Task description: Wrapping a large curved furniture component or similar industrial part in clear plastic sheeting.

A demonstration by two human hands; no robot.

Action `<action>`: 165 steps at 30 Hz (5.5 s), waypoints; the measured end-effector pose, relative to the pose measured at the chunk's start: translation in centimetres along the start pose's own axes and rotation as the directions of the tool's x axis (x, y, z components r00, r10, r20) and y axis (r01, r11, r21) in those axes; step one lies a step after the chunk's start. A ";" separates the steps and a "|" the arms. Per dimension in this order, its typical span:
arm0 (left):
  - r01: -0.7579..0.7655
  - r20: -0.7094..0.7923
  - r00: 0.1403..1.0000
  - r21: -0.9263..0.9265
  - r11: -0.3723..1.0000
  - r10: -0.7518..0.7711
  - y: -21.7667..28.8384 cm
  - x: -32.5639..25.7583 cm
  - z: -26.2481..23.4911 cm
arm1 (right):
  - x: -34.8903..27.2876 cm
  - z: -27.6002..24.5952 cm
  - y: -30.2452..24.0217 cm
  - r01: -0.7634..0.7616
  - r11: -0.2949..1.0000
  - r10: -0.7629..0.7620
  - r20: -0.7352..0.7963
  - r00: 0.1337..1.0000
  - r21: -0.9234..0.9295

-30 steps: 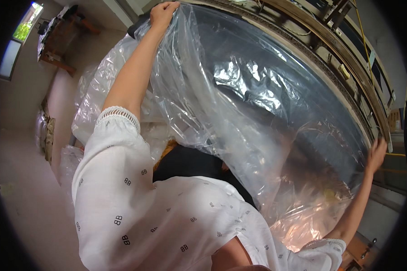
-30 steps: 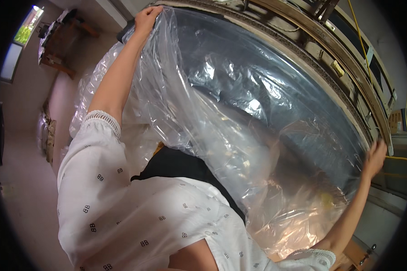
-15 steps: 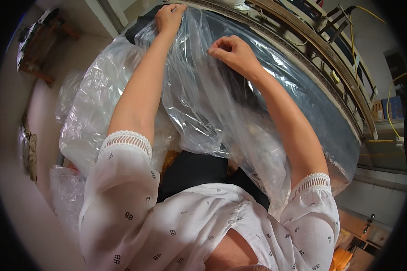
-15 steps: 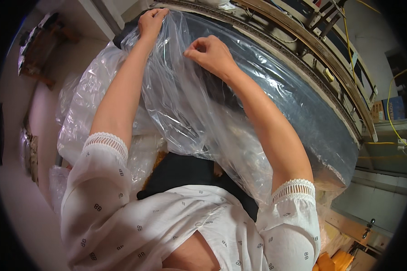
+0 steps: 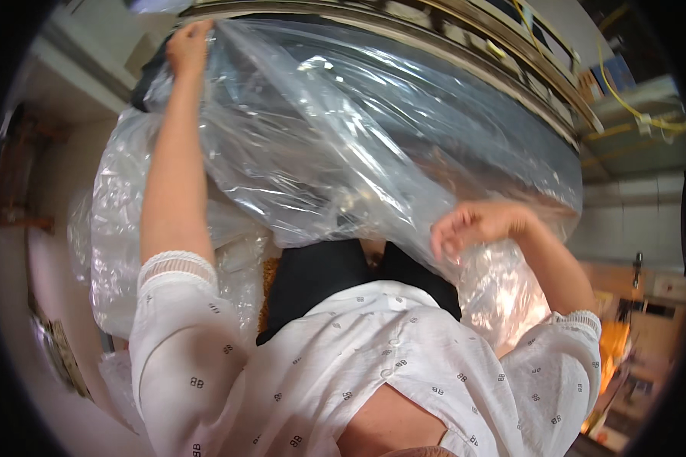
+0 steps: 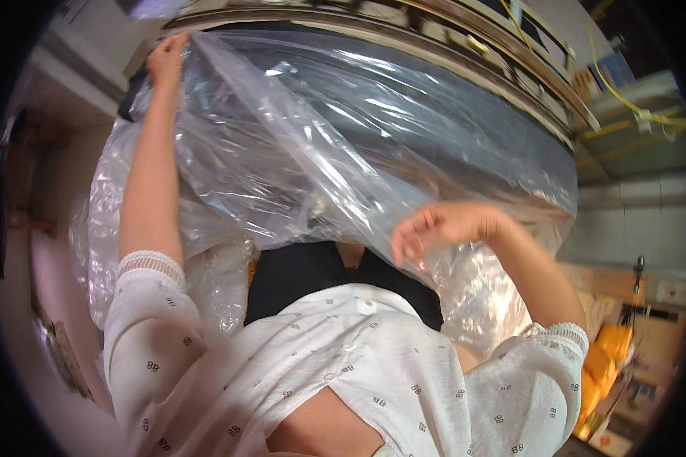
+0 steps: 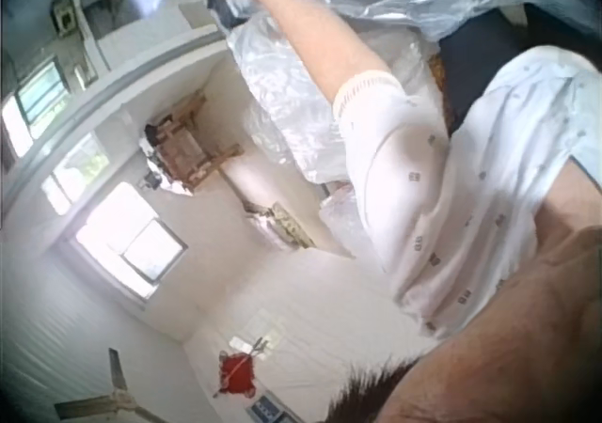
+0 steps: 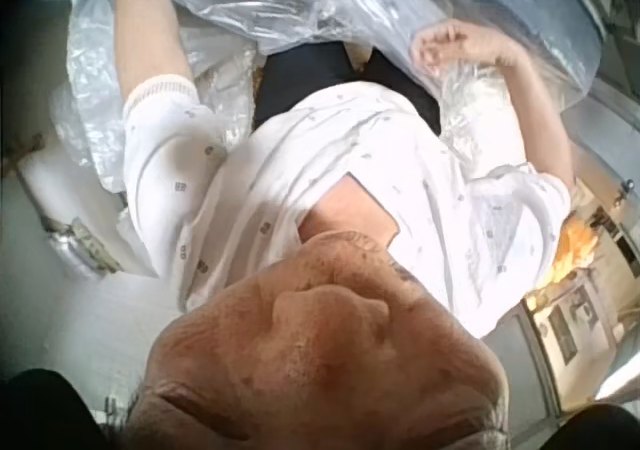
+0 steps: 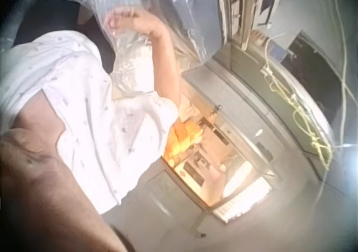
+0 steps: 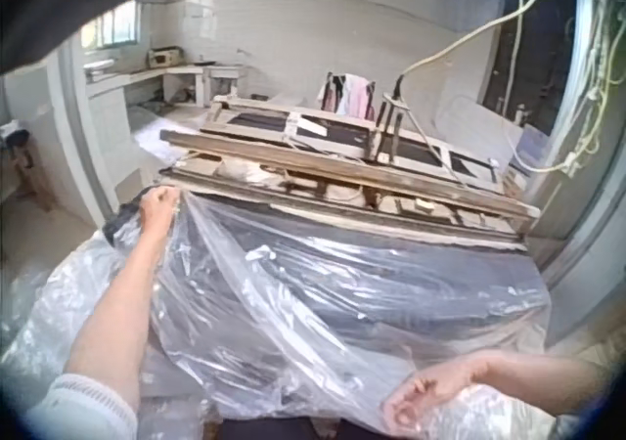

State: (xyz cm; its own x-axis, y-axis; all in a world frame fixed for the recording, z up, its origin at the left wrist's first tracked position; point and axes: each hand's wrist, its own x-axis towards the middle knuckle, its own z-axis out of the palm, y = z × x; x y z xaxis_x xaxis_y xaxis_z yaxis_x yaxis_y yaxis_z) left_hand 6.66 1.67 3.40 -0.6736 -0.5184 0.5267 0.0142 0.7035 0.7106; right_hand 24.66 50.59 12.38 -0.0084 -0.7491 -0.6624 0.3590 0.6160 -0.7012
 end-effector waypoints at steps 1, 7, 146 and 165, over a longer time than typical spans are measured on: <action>-0.017 0.016 1.000 0.000 1.000 0.017 0.3 0.1 0.0 | -1.5 1.3 3.1 0.007 0.999 -0.007 -0.024 1.000 0.031; -0.066 0.100 0.993 0.068 0.995 0.059 -0.4 1.6 1.3 | -11.5 5.8 16.8 0.166 0.943 0.052 -0.619 0.784 0.290; -0.058 0.697 0.611 -0.433 0.900 0.375 37.1 -18.2 5.3 | -17.8 -6.0 9.9 0.301 0.740 -0.609 -0.789 -0.082 -0.602; -0.067 -0.151 0.985 0.138 0.988 0.088 20.0 -12.0 -30.2 | -9.6 -1.1 16.0 0.317 0.712 -0.702 -0.645 0.302 -0.626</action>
State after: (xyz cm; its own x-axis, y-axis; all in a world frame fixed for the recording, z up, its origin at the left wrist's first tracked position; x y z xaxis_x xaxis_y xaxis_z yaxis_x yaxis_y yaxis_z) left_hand 37.35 7.31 25.40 -0.5507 -0.5216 0.6516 -0.0426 0.7972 0.6022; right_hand 29.42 67.87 7.23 -0.8565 -0.5015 0.1217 -0.3316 0.3543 -0.8743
